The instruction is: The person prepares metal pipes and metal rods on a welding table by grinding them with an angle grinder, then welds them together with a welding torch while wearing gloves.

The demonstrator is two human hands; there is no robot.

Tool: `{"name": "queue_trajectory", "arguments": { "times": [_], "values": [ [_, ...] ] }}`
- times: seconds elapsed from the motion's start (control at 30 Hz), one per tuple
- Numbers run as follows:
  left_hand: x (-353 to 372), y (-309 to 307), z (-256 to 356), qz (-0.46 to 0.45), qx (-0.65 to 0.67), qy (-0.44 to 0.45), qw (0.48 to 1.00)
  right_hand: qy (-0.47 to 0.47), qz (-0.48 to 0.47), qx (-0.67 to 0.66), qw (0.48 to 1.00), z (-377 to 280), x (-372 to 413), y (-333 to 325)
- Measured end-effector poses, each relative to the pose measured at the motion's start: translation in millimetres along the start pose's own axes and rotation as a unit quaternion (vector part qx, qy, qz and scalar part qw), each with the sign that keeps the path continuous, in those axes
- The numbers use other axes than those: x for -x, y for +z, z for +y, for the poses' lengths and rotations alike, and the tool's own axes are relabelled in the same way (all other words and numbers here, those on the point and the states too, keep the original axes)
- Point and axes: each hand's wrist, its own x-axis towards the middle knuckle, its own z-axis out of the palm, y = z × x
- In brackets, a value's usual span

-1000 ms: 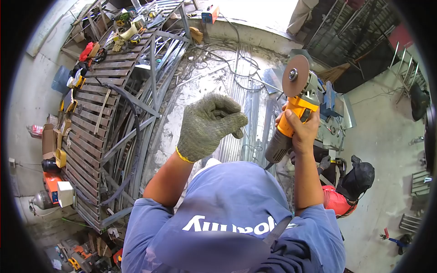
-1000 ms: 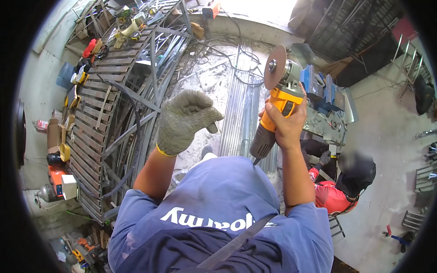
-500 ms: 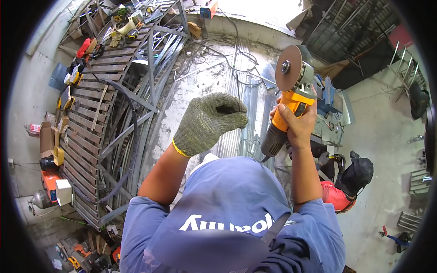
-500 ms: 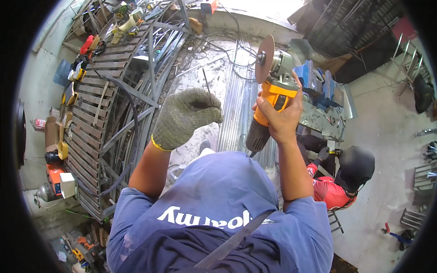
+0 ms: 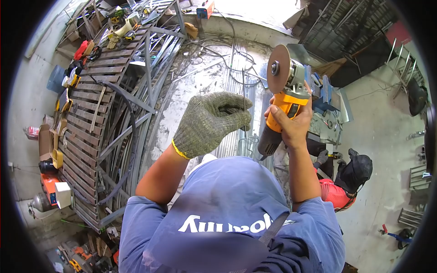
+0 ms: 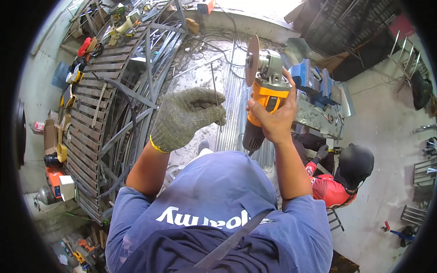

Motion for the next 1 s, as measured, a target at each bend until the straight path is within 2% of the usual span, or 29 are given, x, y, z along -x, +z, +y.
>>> {"name": "queue_trajectory", "arguments": {
  "times": [0.17, 0.27, 0.47, 0.67, 1.0],
  "values": [
    [1, 7, 8, -0.03, 0.05, -0.052, 0.997, -0.023, -0.001, 0.044, 0.999, 3, -2, -2],
    [0, 10, 10, -0.062, 0.074, -0.052, 0.994, -0.039, -0.002, 0.074, 0.997, 7, -2, -4],
    [-2, 14, 19, -0.06, 0.133, -0.08, 0.986, -0.024, -0.003, 0.063, 0.998, 2, -2, 0],
    [-3, 14, 8, -0.093, 0.125, -0.059, 0.986, -0.029, 0.002, 0.07, 0.997, 1, -4, -2],
    [-6, 16, 18, -0.096, 0.123, -0.095, 0.983, -0.045, -0.001, 0.112, 0.993, -2, -4, 0]
  ]
}}
